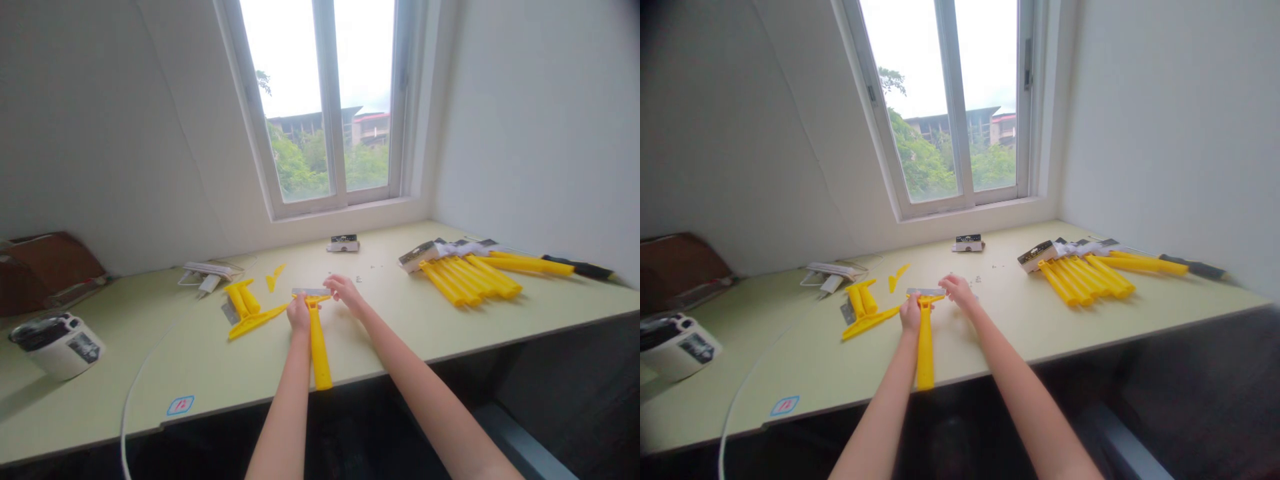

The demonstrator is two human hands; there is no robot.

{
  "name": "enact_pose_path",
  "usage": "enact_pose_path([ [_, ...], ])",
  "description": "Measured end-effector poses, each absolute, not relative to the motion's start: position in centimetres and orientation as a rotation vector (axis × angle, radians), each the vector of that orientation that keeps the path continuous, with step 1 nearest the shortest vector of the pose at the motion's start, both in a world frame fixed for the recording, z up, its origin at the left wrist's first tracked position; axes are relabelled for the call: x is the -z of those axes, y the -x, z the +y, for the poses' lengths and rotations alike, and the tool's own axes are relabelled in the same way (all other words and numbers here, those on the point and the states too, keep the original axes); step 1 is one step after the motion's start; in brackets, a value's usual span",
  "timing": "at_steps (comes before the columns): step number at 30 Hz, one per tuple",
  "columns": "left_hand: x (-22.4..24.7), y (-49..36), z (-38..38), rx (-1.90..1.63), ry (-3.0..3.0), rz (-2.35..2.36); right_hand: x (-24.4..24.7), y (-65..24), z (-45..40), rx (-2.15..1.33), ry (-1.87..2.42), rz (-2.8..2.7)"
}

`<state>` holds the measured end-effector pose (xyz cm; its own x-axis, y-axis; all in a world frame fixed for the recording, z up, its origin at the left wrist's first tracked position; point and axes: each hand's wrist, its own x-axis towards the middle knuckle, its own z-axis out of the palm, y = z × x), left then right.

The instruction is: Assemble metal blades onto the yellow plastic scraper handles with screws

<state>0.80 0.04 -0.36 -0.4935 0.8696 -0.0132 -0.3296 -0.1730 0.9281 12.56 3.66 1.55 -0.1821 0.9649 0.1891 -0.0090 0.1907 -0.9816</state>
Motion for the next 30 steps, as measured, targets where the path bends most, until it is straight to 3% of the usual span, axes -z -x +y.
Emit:
enact_pose_path([
  [15, 0.5, -0.8, -0.1, -1.799, -0.717, 1.324, -0.4, -14.0, 5.0, -0.383, 1.366, -1.453],
  [22, 0.6, -0.8, -0.1, -1.784, -0.721, 1.337, -0.1, -15.3, 5.4, -0.311, 1.501, -1.542],
  [30, 0.1, 0.3, -0.1, -1.858, -0.422, 1.156, 0.2, -12.7, 4.4, -0.213, 1.320, -1.987],
])
